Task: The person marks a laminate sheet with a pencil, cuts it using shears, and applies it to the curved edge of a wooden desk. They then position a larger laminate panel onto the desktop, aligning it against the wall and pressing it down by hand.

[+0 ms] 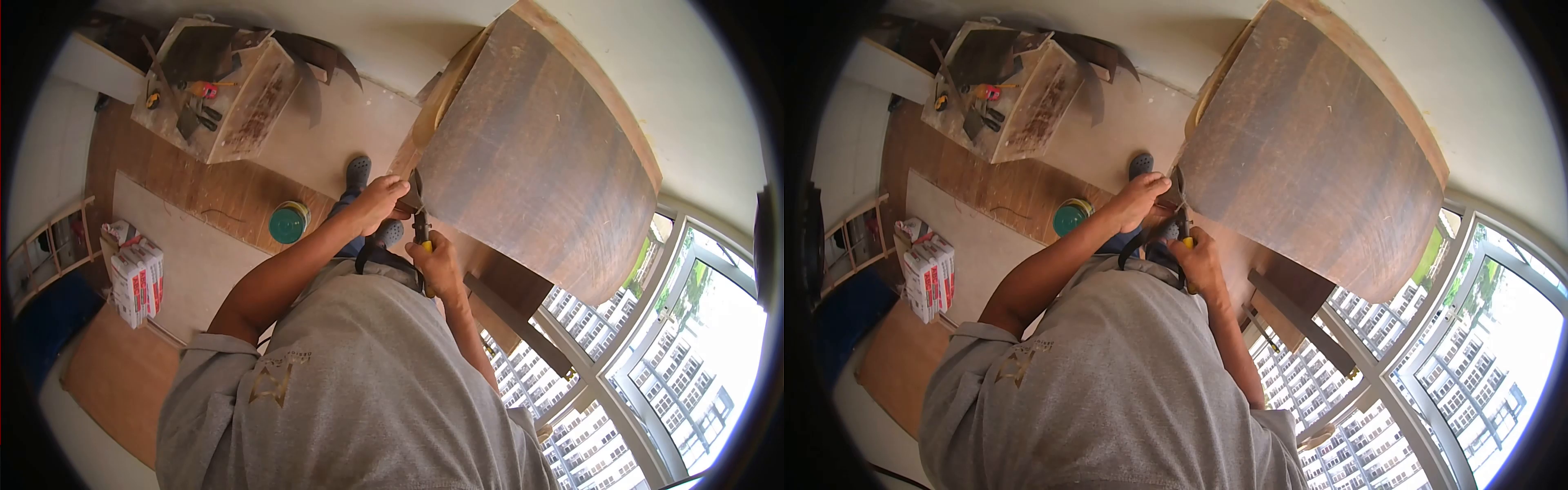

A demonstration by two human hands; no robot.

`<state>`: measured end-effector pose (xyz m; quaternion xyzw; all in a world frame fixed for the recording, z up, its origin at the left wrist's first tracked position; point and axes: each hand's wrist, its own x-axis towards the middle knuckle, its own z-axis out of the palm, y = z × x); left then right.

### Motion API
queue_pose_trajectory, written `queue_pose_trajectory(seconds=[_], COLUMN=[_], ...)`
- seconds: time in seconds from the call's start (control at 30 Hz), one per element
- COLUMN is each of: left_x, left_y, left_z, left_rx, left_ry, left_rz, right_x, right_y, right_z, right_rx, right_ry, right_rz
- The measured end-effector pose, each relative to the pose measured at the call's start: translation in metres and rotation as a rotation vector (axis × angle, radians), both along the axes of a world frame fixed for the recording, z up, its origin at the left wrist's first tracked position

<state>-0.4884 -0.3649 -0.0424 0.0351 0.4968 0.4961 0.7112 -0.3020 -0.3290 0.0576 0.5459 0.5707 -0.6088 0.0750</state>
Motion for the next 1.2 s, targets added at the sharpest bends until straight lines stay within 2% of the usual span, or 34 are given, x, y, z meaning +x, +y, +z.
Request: queue_pose_trajectory(seconds=[0.03,0.3,0.37,0.43,0.6,0.63,0.67,0.9,0.97,1.1,1.2], left_x=[0.0,0.002,-0.002,0.002,0.006,0.008,0.009,0.007,0.003,0.001,-0.003], left_y=[0.0,0.001,0.0,-0.002,0.0,-0.001,0.0,0.005,0.006,0.01,0.01], left_z=[-0.001,0.007,0.013,0.002,0.01,0.013,0.015,0.017,0.02,0.023,0.028], left_rx=[0.009,0.015,-0.009,-0.002,-0.001,-0.015,-0.028,-0.039,0.004,-0.01,0.047], left_ry=[-0.01,-0.056,-0.033,-0.007,0.041,0.135,0.232,0.234,0.359,0.402,0.483], left_rz=[0.006,0.04,-0.007,-0.001,0.011,0.008,0.006,0.062,0.025,0.057,-0.055], right_x=[-0.003,-0.003,-0.003,-0.006,-0.006,-0.006,-0.005,-0.003,-0.004,0.001,0.003], right_y=[0.0,-0.013,-0.016,-0.016,-0.016,-0.017,-0.017,-0.012,-0.009,0.001,0.003], right_z=[0.004,-0.02,-0.018,-0.01,-0.011,-0.012,-0.013,-0.003,0.001,-0.001,-0.004], right_rx=[0.045,0.197,0.229,0.349,0.441,0.485,0.487,0.45,0.453,0.327,0.35], right_ry=[-0.123,-0.03,-0.033,-0.162,-0.186,-0.181,-0.179,-0.184,-0.194,-0.142,-0.149], right_rz=[-0.013,-0.043,-0.031,0.041,0.079,0.09,0.09,0.114,0.127,0.107,0.122])
